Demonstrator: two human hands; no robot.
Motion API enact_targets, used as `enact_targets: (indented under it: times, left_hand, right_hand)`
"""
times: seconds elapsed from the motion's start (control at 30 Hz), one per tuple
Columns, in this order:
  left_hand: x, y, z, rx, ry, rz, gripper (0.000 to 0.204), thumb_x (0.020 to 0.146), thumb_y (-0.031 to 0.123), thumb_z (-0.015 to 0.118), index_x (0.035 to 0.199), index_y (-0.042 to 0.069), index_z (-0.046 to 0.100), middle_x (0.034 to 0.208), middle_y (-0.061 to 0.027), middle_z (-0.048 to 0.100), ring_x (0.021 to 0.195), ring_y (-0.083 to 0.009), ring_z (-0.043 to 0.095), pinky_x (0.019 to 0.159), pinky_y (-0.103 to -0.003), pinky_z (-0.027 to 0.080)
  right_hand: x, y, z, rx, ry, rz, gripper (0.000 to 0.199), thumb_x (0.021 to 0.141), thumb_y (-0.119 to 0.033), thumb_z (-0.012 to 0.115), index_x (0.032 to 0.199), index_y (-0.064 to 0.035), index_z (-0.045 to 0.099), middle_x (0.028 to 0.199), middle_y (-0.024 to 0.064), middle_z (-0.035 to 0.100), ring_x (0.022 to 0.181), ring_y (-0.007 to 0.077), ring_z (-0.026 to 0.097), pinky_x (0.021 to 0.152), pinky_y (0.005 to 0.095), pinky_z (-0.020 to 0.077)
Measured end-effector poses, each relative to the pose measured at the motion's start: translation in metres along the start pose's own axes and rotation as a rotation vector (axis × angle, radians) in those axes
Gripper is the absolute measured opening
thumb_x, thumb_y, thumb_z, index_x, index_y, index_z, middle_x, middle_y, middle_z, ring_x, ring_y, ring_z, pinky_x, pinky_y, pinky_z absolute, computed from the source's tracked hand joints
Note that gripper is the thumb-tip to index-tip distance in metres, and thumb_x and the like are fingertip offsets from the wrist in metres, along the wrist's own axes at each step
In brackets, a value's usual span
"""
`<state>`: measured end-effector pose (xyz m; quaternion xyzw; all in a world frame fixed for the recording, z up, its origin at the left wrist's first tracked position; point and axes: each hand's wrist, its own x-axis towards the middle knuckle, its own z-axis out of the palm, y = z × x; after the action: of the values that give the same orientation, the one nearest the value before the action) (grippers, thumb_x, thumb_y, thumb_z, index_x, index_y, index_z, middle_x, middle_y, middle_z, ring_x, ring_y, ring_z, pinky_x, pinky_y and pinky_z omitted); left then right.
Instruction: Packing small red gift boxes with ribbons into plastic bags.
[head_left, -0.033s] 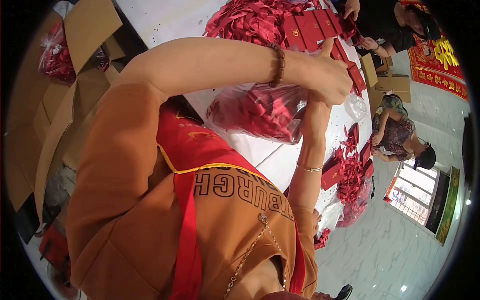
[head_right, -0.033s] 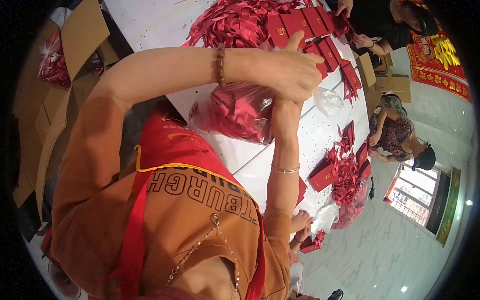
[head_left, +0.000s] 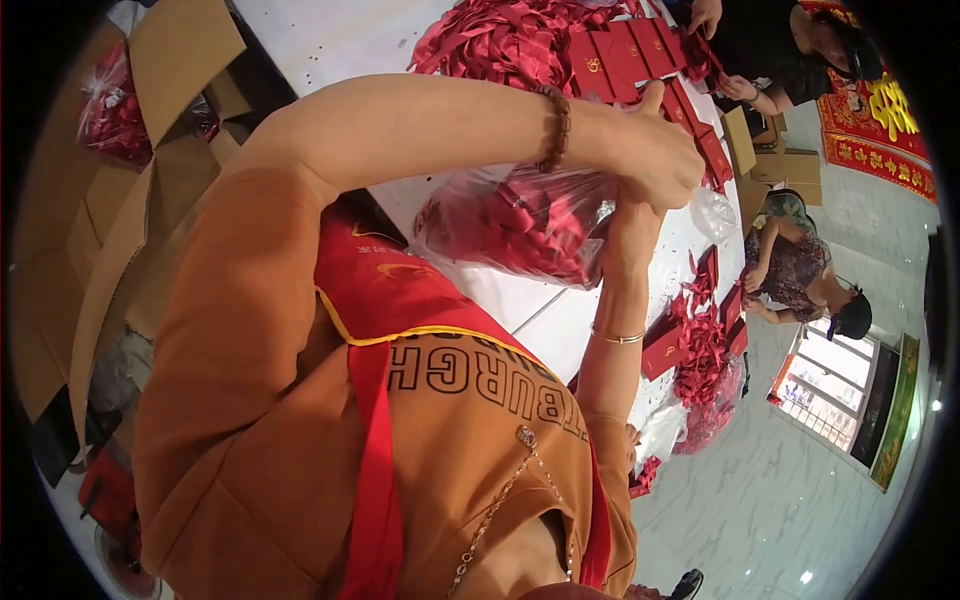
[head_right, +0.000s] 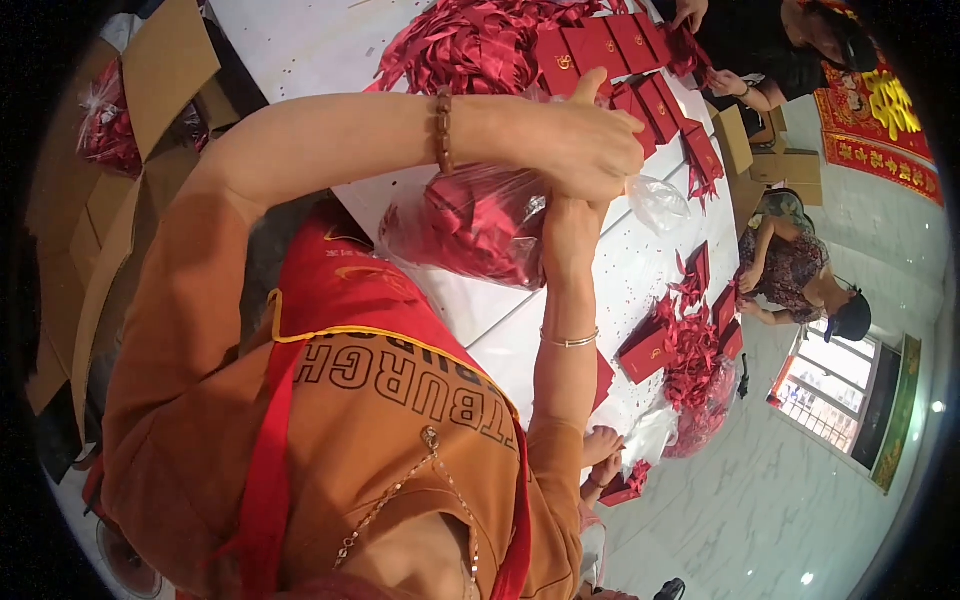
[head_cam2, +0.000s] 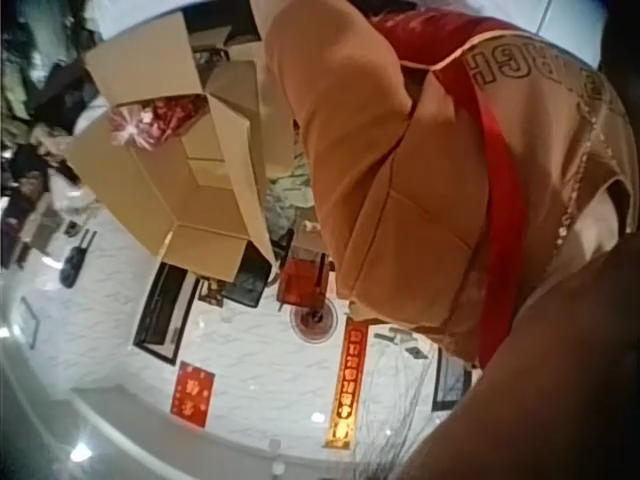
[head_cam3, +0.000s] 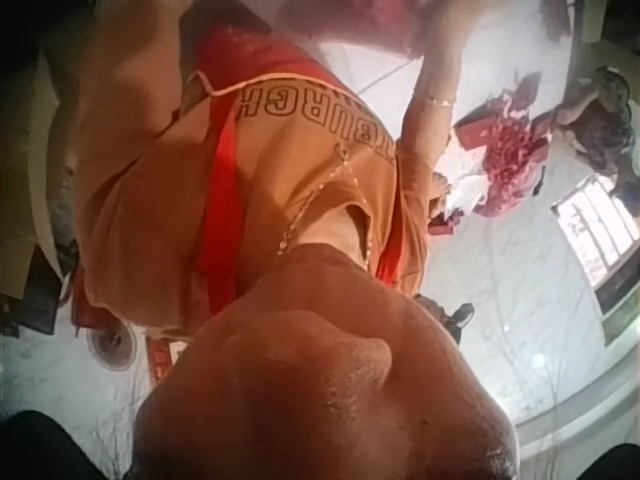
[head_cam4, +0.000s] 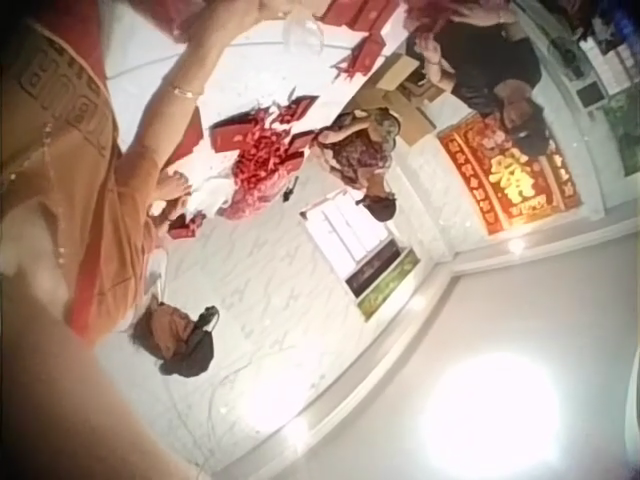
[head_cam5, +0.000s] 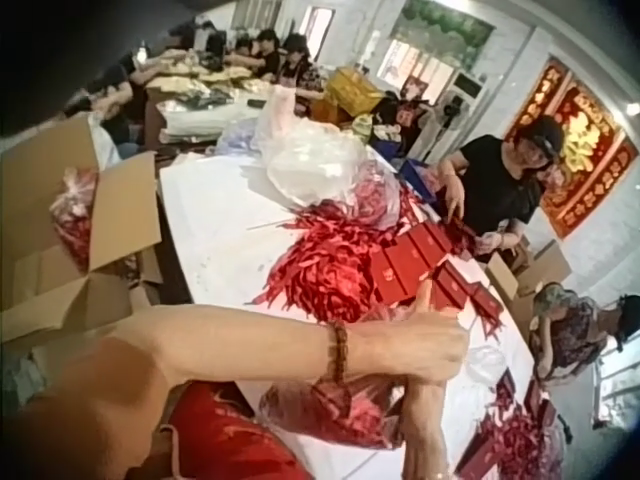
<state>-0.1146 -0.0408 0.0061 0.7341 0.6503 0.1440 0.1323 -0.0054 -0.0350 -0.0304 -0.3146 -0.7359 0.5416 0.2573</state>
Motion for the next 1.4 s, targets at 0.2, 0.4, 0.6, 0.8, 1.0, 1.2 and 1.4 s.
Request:
enact_targets:
  times: [0.2,0.4,0.6,0.8,1.0,1.2,1.4]
  left_hand:
    - [-0.058,-0.088,0.019,-1.013,0.324,0.323,0.061,0.088,0.040,0.043,0.135,0.007,0.024,0.137,-0.0110,0.029,0.124,-0.0187,0.031,0.101,-0.031,0.023]
    - [-0.126,-0.108,0.183,-1.463,-0.035,-1.000,0.067,0.086,0.057,0.030,0.130,0.007,0.037,0.132,-0.0099,0.038,0.120,-0.0167,0.035,0.097,-0.029,0.027]
    - [-0.140,-0.086,0.126,-2.047,0.339,-0.690,0.053,0.089,0.042,0.041,0.130,0.008,0.037,0.126,-0.0048,0.042,0.112,-0.0070,0.039,0.093,-0.021,0.032]
    - [-0.196,-0.101,0.118,-1.259,0.123,-0.525,0.055,0.087,0.029,0.049,0.132,0.006,0.026,0.130,-0.0059,0.035,0.120,-0.0174,0.035,0.098,-0.030,0.029]
    - [-0.125,-0.108,0.091,-0.710,0.354,-0.298,0.049,0.085,0.030,0.054,0.124,0.004,0.040,0.123,-0.0091,0.044,0.114,-0.0182,0.040,0.097,-0.027,0.028]
    - [-0.012,-0.116,0.071,-0.508,-0.605,-0.138,0.047,0.092,0.038,0.033,0.126,0.007,0.042,0.123,-0.0084,0.048,0.116,-0.0176,0.040,0.099,-0.026,0.026]
    - [-0.005,-0.099,0.075,-0.546,-0.873,0.063,0.054,0.093,0.041,0.026,0.133,0.006,0.028,0.137,-0.0097,0.032,0.126,-0.0209,0.029,0.103,-0.026,0.018]
  right_hand:
    - [0.001,0.008,-0.027,-0.093,0.178,-0.012,0.028,0.087,-0.027,0.047,0.084,-0.0007,0.057,0.076,0.0008,0.051,0.068,0.0073,0.044,0.064,0.0250,0.0362]
    - [-0.011,0.015,-0.086,0.412,0.281,0.020,0.030,0.090,-0.033,0.044,0.073,-0.0080,0.047,0.076,0.0041,0.049,0.073,0.0155,0.052,0.072,0.0315,0.0461]
    - [-0.040,0.075,-0.071,0.829,0.460,-0.035,0.032,0.090,-0.036,0.041,0.074,-0.0096,0.045,0.082,0.0070,0.051,0.081,0.0206,0.052,0.081,0.0353,0.0430]
    - [-0.085,0.171,-0.036,0.734,0.511,0.316,0.042,0.092,-0.034,0.036,0.114,-0.0007,0.048,0.102,0.0092,0.056,0.094,0.0181,0.054,0.083,0.0312,0.0429]
    - [-0.090,0.193,-0.040,0.948,0.419,0.351,0.040,0.091,-0.032,0.039,0.113,-0.0009,0.050,0.096,0.0079,0.058,0.082,0.0142,0.057,0.068,0.0246,0.0462]
    - [-0.115,0.210,-0.022,0.963,0.490,0.430,0.033,0.090,-0.036,0.043,0.066,-0.0129,0.043,0.054,-0.0024,0.045,0.038,0.0070,0.042,0.033,0.0184,0.0341]
    - [-0.127,0.195,-0.013,1.082,0.542,0.431,0.036,0.090,-0.034,0.042,0.063,-0.0105,0.042,0.051,0.0007,0.043,0.034,0.0111,0.041,0.031,0.0219,0.0340]
